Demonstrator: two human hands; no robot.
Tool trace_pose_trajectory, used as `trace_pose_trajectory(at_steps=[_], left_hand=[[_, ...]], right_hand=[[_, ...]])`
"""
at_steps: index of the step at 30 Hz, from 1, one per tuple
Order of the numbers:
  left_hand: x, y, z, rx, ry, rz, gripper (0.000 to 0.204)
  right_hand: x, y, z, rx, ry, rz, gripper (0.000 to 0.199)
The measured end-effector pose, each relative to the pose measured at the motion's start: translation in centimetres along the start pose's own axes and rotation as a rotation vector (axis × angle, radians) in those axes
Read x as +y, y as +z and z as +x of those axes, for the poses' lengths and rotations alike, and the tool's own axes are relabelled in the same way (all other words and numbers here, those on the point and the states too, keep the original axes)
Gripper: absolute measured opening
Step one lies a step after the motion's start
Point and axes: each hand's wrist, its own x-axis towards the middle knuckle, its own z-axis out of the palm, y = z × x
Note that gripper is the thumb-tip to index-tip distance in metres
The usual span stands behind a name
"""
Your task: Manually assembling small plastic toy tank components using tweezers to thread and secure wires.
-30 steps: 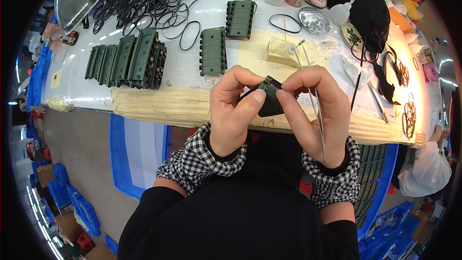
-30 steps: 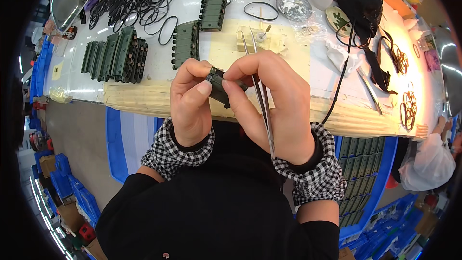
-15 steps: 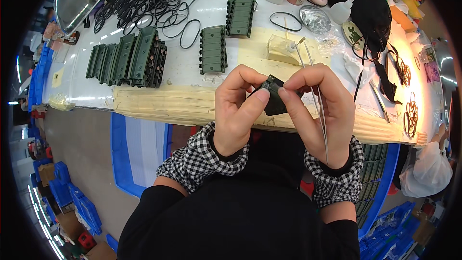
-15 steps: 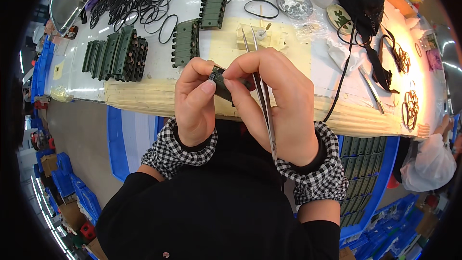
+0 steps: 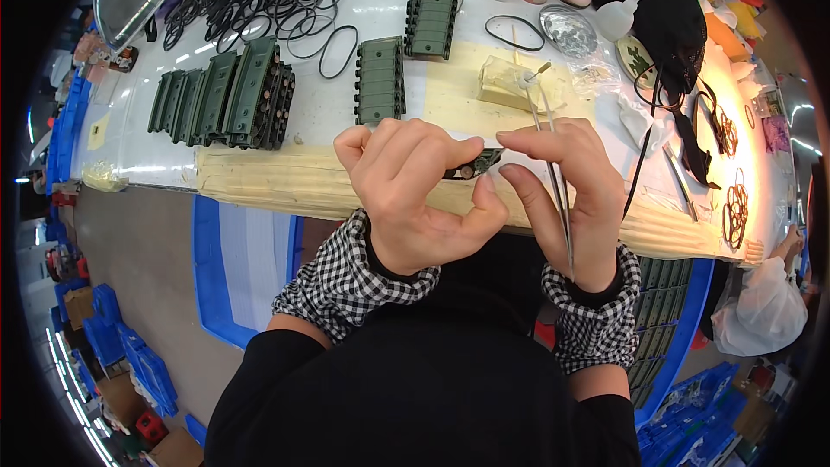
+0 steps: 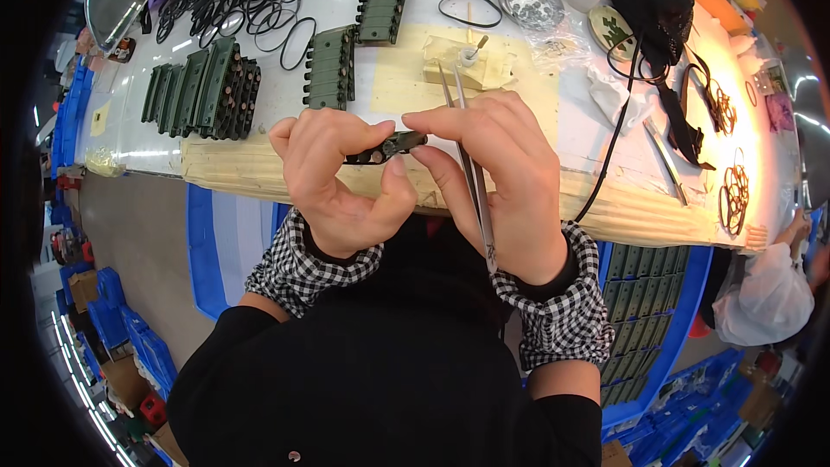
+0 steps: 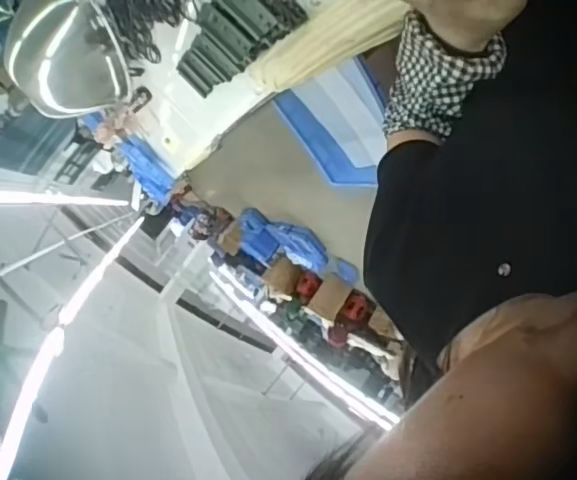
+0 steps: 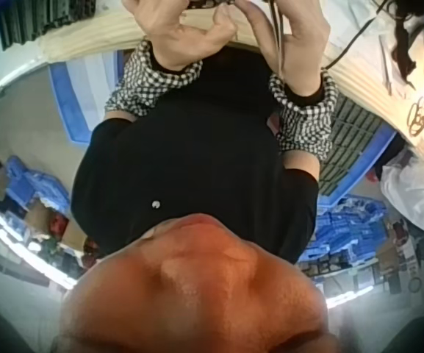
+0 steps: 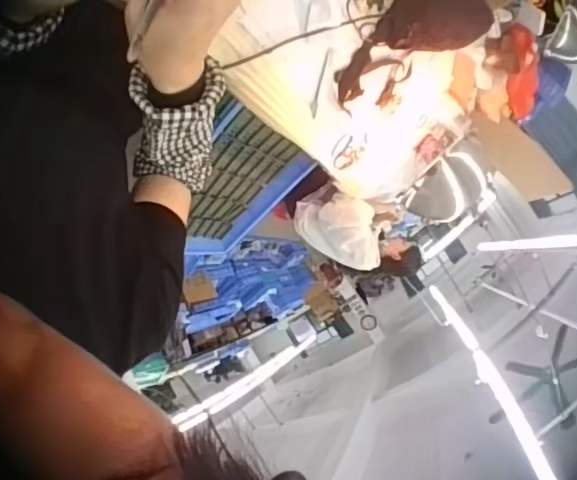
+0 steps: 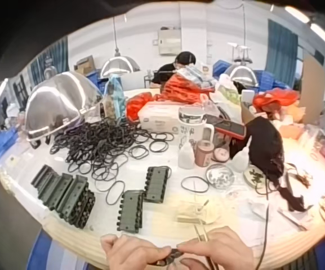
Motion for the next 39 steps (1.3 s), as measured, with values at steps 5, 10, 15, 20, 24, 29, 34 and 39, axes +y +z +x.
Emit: trace_pose_trajectory(at_steps=[5, 10, 15, 20, 24, 29, 34, 39], left_hand=[[0.6, 0.3, -0.8, -0.140, 0.032, 0.119, 0.021], [0.3, -0.3, -1.4, -0.330, 0.028, 0.048, 0.026], [-1.6, -1.6, -1.1, -0.460, -0.039, -0.026, 0.028], [-2.5, -1.9, -1.4, -0.523, -0.072, -0.114, 0.032], [-2.7, -1.8, -1.5, -0.530, -0.076, -0.101, 0.031], [-2.8, -1.7, -1.5, -0.529, -0.059, -0.099, 0.031], [-2.7, -1.7, -1.4, -0.531, -0.052, -0.107, 0.033], [-2.8, -1.7, -1.4, -0.522, -0.043, -0.110, 0.033]], right_hand=[[0.5, 0.0, -1.4, -0.117, 0.170, 0.061, 0.021], [2.4, -0.1, -2.8, -0.183, 0.243, 0.129, 0.017], [3.2, -0.4, -3.4, -0.235, 0.278, 0.106, 0.018], [2.2, -1.3, -3.9, 0.009, 0.293, 0.218, 0.028], [1.6, -1.9, -4.9, 0.004, 0.298, 0.151, 0.022], [1.9, -1.9, -4.5, -0.045, 0.122, 0.149, 0.016], [1.8, -1.8, -3.8, -0.103, 0.110, 0.129, 0.016], [1.8, -1.8, -3.5, -0.137, 0.099, 0.122, 0.016]])
